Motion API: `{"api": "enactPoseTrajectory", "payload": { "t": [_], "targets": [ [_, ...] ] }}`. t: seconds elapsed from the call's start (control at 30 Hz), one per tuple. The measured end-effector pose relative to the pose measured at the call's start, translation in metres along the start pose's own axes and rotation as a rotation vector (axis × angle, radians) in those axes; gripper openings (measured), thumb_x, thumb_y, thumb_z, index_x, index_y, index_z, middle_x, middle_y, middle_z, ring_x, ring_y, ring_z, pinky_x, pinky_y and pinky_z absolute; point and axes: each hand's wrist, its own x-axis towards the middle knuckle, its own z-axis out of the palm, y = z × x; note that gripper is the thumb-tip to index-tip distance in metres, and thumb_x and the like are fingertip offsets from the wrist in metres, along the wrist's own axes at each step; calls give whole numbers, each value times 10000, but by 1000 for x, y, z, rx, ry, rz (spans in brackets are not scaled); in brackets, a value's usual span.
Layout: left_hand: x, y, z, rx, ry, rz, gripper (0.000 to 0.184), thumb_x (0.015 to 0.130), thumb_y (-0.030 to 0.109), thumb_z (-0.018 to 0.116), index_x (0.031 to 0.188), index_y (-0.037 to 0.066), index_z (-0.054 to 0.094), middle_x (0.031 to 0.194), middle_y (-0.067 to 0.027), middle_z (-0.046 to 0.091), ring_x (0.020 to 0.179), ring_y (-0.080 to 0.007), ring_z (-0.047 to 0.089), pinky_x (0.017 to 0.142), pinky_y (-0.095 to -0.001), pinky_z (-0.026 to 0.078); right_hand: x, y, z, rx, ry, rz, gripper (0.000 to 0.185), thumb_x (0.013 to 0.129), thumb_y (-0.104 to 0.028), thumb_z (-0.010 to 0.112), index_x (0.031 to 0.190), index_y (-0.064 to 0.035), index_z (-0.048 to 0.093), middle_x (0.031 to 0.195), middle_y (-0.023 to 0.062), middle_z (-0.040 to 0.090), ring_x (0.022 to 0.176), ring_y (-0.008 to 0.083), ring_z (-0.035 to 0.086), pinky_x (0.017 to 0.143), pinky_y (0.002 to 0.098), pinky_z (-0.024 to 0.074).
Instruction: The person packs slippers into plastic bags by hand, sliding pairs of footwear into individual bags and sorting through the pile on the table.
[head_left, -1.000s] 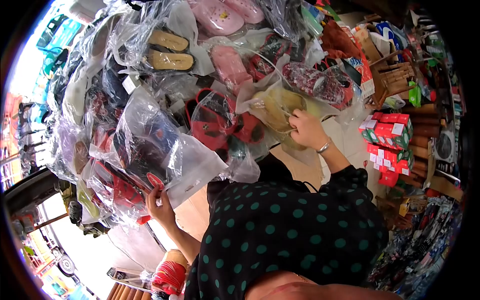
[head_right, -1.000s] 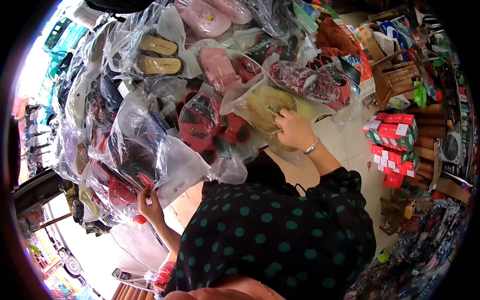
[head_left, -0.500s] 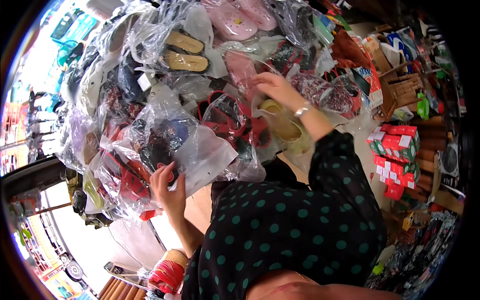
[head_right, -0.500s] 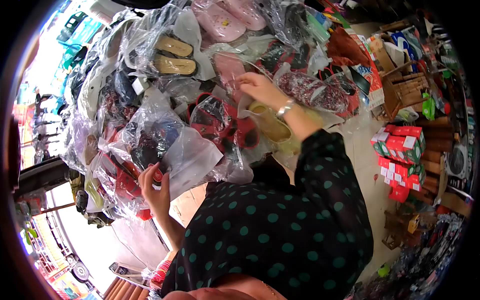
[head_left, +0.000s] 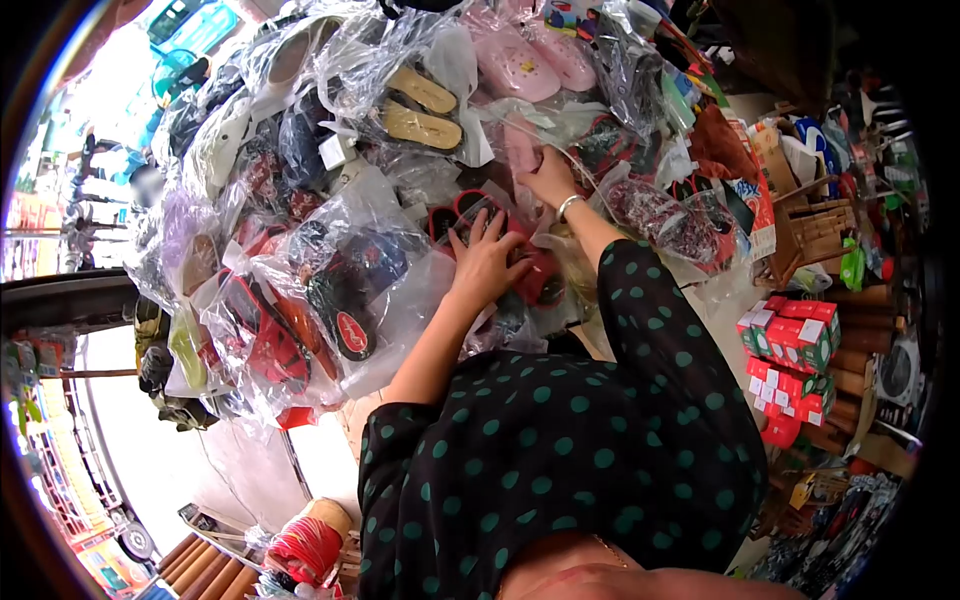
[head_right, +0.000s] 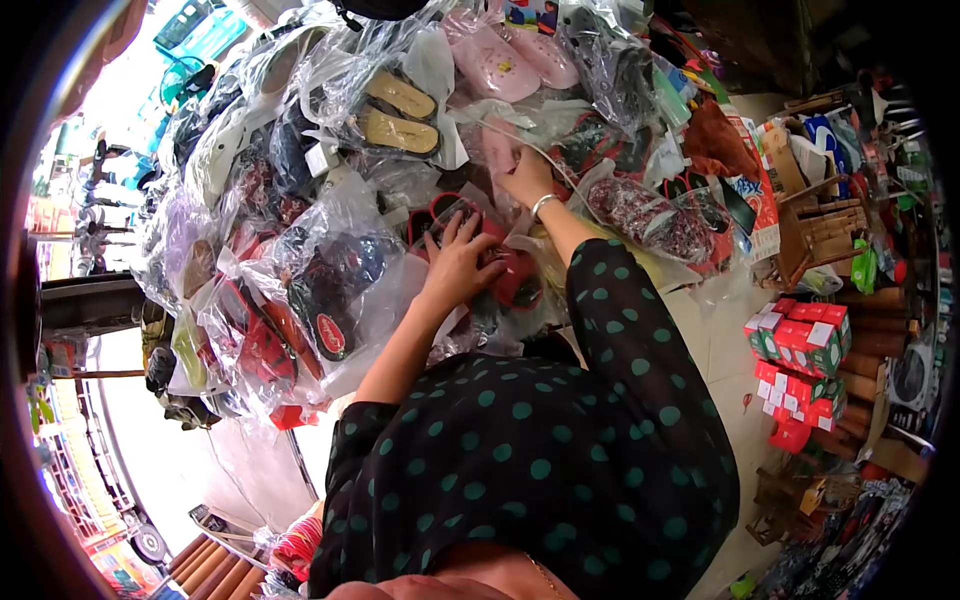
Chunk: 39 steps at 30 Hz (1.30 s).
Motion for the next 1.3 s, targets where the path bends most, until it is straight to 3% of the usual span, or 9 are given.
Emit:
{"api": "enactPoseTrajectory", "payload": {
  "t": [0.1,0.27,0.47,0.73,0.9,1.0,1.1,1.23,1.3],
  "targets": [
    [-9,-10,6,-86,-22,38,192,790,266,655,921,131,617,1363,-121,433,1329,-346,294,954,-732,162,7,-3,-29,532,-14,76,243,691,-199,659,751,36,657,680,160,649,648,251,643,642,322,490],
    [-30,-29,6,-271,-5,74,125,832,203,611,877,87,598,1351,-116,447,1326,-329,310,981,-699,181,38,6,-64,1300,-217,358,61,748,-40,581,708,-86,575,603,-24,523,500,83,462,454,223,369],
    [-32,-35,-1,-439,-61,73,117,837,178,598,861,65,584,1339,-124,457,1334,-335,301,1028,-654,143,45,-22,-158,1437,-490,165,94,796,-1,521,854,-70,548,573,-33,469,381,34,352,382,190,321],
    [-25,-27,-3,-392,-106,78,102,833,176,599,848,75,591,1351,-122,442,1333,-330,302,1020,-675,120,10,-56,-217,541,-709,-71,82,701,-32,534,777,-37,505,696,-38,471,605,24,418,503,197,350],
    [-11,-28,-19,-399,-135,82,137,801,180,639,875,71,602,1220,-122,541,1250,-319,408,971,-627,226,-23,-23,-84,-235,-688,-221,245,764,-181,533,947,-25,579,921,232,625,880,388,599,776,453,469],
    [7,-43,-18,-1001,114,-263,223,815,80,629,1019,27,556,955,-68,588,919,-138,563,775,-249,447,-21,-2,-57,-118,-609,-224,287,757,-189,548,1002,-40,564,946,221,630,922,387,595,805,464,469],
    [38,-72,-24,-1369,540,-755,534,871,172,617,1297,22,333,1231,-134,489,1113,-191,486,922,-325,393,-10,-9,-81,-136,-658,-238,331,766,-206,546,1057,-49,565,947,210,630,905,375,601,790,452,471],
    [80,-119,-20,-1760,357,-613,502,873,198,616,1291,46,384,1228,-119,523,1063,-248,550,848,-367,458,2,-42,-91,325,-361,-268,362,768,-203,539,1091,-41,568,969,185,625,909,341,597,794,408,470],
    [98,-130,-26,-1917,266,-838,359,905,215,565,1221,68,477,1175,-112,574,1074,-272,556,948,-441,438,7,-42,-78,301,-406,-299,351,772,-160,549,1092,-17,562,958,177,620,886,312,604,787,384,476]
  ]
}}
